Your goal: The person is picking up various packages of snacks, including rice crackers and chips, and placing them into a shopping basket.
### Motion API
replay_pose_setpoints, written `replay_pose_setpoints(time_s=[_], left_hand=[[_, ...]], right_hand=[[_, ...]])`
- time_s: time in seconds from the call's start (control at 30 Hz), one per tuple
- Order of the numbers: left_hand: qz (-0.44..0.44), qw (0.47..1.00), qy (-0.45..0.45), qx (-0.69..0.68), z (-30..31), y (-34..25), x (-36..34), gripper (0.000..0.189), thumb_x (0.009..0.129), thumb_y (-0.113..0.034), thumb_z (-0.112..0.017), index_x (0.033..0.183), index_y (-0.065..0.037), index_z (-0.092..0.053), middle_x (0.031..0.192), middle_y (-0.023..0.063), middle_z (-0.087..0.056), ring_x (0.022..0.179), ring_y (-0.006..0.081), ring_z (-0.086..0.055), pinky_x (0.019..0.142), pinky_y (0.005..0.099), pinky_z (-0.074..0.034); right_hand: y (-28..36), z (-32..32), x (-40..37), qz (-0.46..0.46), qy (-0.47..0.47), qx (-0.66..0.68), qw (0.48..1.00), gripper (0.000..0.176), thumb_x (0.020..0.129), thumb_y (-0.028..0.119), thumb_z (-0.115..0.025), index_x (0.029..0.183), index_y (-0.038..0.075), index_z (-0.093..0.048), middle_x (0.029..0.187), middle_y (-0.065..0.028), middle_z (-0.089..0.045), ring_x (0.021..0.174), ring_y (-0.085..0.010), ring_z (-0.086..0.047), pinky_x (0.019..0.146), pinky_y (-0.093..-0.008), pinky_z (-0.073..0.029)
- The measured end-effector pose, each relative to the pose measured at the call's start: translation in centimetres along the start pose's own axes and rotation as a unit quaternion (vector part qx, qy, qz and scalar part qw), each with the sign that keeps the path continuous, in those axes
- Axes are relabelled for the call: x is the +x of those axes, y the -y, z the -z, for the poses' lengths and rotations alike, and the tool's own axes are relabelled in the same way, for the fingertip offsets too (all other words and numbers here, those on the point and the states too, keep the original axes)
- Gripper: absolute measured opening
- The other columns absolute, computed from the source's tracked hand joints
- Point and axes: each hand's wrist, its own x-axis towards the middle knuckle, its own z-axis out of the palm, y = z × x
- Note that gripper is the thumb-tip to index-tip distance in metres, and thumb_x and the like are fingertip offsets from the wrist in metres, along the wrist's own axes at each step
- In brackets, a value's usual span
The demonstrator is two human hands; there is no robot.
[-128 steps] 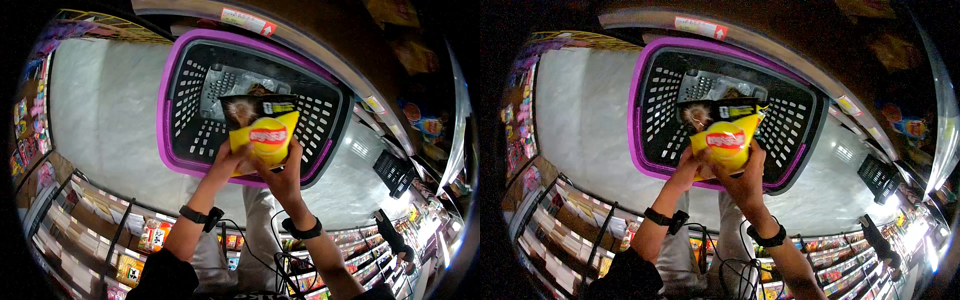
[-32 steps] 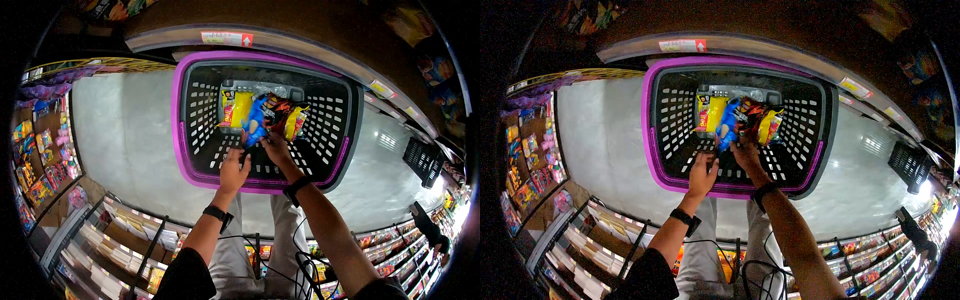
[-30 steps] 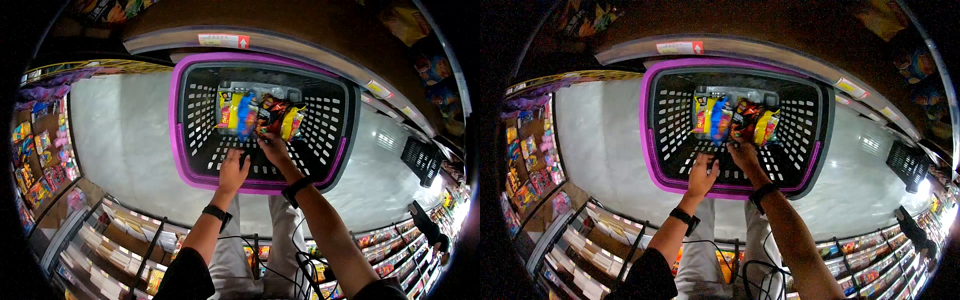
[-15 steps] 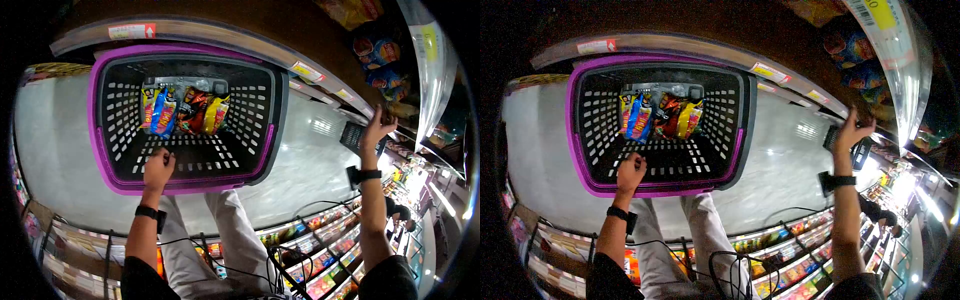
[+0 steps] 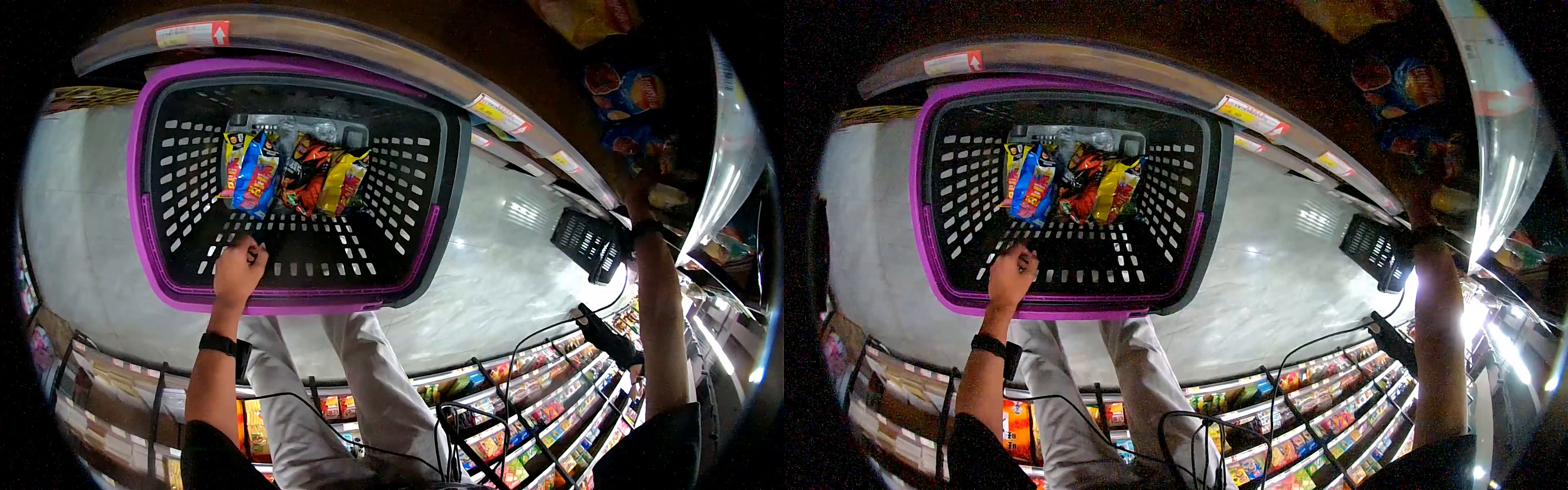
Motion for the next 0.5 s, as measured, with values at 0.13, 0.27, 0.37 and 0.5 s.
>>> replay_pose_setpoints(time_s=[0.13, 0.27, 0.37, 0.5], left_hand=[[0.011, 1.0, -0.001, -0.005, -0.2, 0.2, 0.0, 0.021, 0.087, -0.023, -0.072, 0.085, -0.004, -0.064, 0.075, 0.0158, -0.069, 0.073, 0.0321, -0.072, 0.064, 0.0406, -0.056], [0.006, 1.0, 0.012, 0.007, -0.1, -0.2, 0.1, 0.02, 0.089, -0.023, -0.07, 0.086, -0.004, -0.064, 0.076, 0.0156, -0.071, 0.073, 0.0313, -0.073, 0.064, 0.0404, -0.056], [0.026, 0.999, 0.031, 0.031, 0.0, -0.5, 0.2, 0.02, 0.089, -0.022, -0.07, 0.086, -0.004, -0.064, 0.076, 0.0156, -0.071, 0.073, 0.0312, -0.073, 0.065, 0.0412, -0.056], [0.008, 1.0, 0.021, 0.002, -0.1, 0.0, 0.1, 0.02, 0.089, -0.023, -0.069, 0.086, -0.004, -0.064, 0.076, 0.0159, -0.071, 0.074, 0.0331, -0.072, 0.065, 0.0425, -0.056]], right_hand=[[-1.3, -0.7, 1.3, 0.005, 0.027, -0.061, 0.998, 0.056, 0.094, 0.031, -0.069, 0.139, 0.003, -0.051, 0.134, -0.0155, -0.059, 0.118, -0.0307, -0.057, 0.102, -0.0396, -0.046], [-2.7, -1.0, 1.7, 0.012, 0.038, -0.106, 0.994, 0.056, 0.093, 0.033, -0.069, 0.137, 0.003, -0.053, 0.133, -0.016, -0.06, 0.119, -0.0316, -0.057, 0.102, -0.0407, -0.046], [-3.3, -1.1, 1.4, 0.015, 0.047, -0.137, 0.989, 0.056, 0.092, 0.035, -0.07, 0.136, 0.003, -0.055, 0.133, -0.0164, -0.061, 0.119, -0.0322, -0.058, 0.101, -0.0415, -0.047], [-5.5, -0.6, 0.1, 0.027, 0.049, -0.196, 0.979, 0.056, 0.091, 0.038, -0.07, 0.134, 0.004, -0.058, 0.133, -0.0168, -0.062, 0.119, -0.033, -0.058, 0.101, -0.0426, -0.047]])
